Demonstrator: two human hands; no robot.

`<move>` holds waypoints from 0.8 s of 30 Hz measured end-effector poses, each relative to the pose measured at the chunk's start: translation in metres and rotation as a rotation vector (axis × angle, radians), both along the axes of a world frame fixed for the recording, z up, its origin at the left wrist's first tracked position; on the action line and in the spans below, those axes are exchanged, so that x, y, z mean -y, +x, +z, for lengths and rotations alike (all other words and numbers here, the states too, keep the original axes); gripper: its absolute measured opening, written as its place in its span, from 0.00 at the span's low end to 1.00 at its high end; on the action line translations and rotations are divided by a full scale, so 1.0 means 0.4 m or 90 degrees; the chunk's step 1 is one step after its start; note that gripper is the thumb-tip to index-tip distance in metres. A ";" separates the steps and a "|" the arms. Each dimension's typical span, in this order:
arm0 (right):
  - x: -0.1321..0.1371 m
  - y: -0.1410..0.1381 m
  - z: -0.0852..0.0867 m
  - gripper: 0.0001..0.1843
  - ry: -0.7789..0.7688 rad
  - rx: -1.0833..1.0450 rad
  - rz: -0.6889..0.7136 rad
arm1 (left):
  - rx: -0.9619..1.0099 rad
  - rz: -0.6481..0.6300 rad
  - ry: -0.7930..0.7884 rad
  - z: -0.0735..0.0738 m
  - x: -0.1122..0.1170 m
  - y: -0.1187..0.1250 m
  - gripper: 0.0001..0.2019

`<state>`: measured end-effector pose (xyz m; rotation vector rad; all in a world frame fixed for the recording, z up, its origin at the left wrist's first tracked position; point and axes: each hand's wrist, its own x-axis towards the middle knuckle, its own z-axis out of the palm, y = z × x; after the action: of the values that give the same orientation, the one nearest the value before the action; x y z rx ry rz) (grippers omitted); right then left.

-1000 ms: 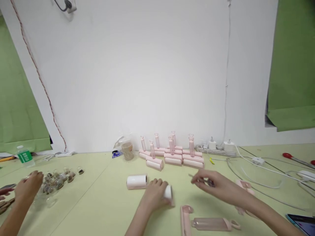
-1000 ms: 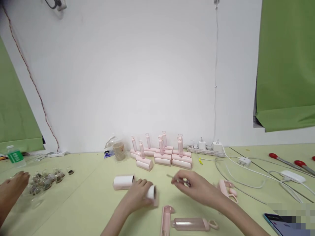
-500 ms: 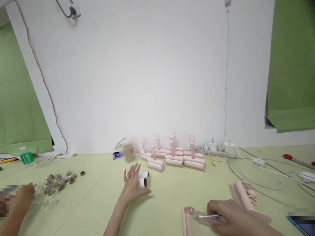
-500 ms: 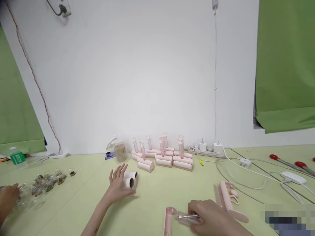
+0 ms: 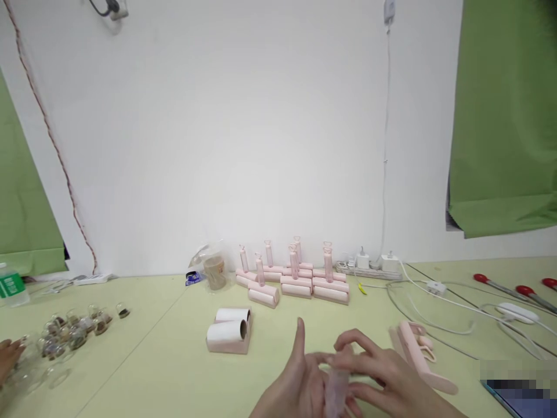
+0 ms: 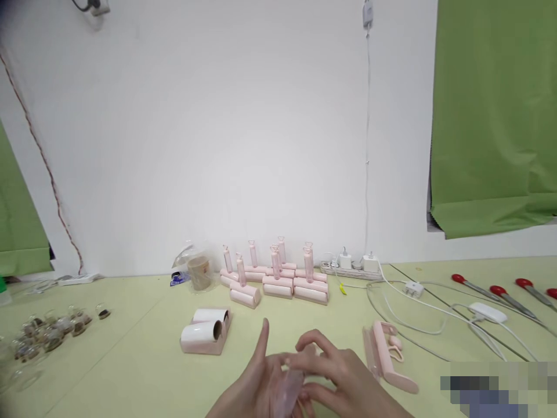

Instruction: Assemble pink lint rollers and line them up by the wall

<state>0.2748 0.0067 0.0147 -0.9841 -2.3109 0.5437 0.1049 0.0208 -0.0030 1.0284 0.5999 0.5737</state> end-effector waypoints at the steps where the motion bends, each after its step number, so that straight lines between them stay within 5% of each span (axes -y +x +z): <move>1: 0.013 0.002 0.008 0.15 0.023 0.030 0.031 | 0.047 -0.039 -0.054 0.002 0.003 0.001 0.37; 3: 0.031 0.009 0.019 0.18 0.026 0.020 0.049 | 0.091 -0.031 -0.116 -0.002 0.013 0.000 0.27; 5: 0.035 0.016 0.020 0.13 -0.025 -0.039 -0.022 | 0.087 0.060 -0.124 -0.013 0.023 -0.001 0.19; 9: 0.013 0.023 -0.003 0.18 -0.133 -0.096 -0.165 | -0.069 0.199 0.066 -0.025 0.025 0.000 0.14; 16: -0.004 0.012 -0.038 0.11 -0.244 -0.233 -0.164 | -0.281 0.209 0.297 -0.022 0.037 -0.007 0.12; 20: 0.011 -0.002 -0.030 0.26 -0.574 -0.444 0.037 | -0.612 0.154 0.546 -0.034 0.057 0.027 0.10; 22: 0.018 -0.012 -0.032 0.22 -0.688 -0.564 0.190 | -0.710 0.143 0.578 -0.019 0.064 0.023 0.15; 24: 0.023 -0.017 -0.041 0.15 -0.734 -0.629 0.317 | -0.718 0.189 0.603 0.027 0.069 -0.054 0.15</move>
<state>0.2679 -0.0027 -0.0017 -0.3109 -1.1794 2.1127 0.0831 -0.0068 0.0077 2.2106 1.5664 0.4948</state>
